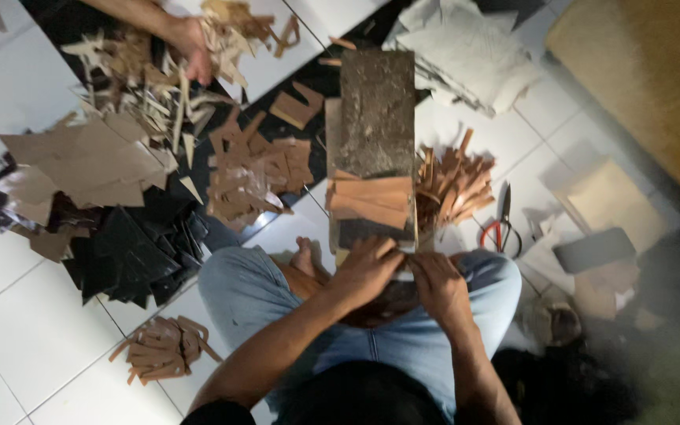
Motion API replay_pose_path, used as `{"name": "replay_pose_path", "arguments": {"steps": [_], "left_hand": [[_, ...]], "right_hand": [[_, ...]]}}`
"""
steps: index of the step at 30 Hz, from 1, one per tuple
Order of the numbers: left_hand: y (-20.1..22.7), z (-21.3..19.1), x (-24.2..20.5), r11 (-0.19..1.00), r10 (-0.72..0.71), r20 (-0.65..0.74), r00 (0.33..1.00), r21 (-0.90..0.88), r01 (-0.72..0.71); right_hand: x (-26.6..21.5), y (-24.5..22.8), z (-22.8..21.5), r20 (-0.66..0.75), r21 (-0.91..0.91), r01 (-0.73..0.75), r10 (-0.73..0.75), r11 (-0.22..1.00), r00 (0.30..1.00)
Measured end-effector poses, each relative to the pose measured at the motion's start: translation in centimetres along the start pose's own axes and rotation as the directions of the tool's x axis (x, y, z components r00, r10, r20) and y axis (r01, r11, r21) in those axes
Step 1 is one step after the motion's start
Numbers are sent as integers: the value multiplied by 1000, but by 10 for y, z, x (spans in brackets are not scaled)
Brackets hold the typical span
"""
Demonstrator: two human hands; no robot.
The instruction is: The person sits on the floor and repeatedly rubs small rectangular leather pieces against a fixed abrasive block to smooth their edges. They handle the pieces one at a time, turning them over and rubbing different sides before placing them aside.
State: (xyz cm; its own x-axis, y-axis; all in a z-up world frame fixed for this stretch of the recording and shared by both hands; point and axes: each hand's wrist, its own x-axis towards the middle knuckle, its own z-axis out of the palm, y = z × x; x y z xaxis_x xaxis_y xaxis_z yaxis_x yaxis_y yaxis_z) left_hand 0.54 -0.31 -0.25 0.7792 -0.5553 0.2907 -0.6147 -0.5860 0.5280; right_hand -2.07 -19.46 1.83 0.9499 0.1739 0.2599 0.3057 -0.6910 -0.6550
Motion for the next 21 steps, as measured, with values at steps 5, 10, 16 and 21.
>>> {"name": "replay_pose_path", "arguments": {"steps": [5,10,16,21], "left_hand": [[-9,11,-5,987,-60,0,998,-152,60],[-9,10,-7,986,-54,-13,998,-161,52],[-11,0,-5,995,5,58,998,-101,1],[-14,-3,1,998,12,119,993,-71,-4]], "right_hand": [[-9,25,-6,136,-21,86,-83,996,987],[-9,23,-12,97,5,46,-46,999,994],[-7,13,-21,77,-162,206,-196,965,978],[-12,27,-21,118,-78,109,-99,991,988]]}}
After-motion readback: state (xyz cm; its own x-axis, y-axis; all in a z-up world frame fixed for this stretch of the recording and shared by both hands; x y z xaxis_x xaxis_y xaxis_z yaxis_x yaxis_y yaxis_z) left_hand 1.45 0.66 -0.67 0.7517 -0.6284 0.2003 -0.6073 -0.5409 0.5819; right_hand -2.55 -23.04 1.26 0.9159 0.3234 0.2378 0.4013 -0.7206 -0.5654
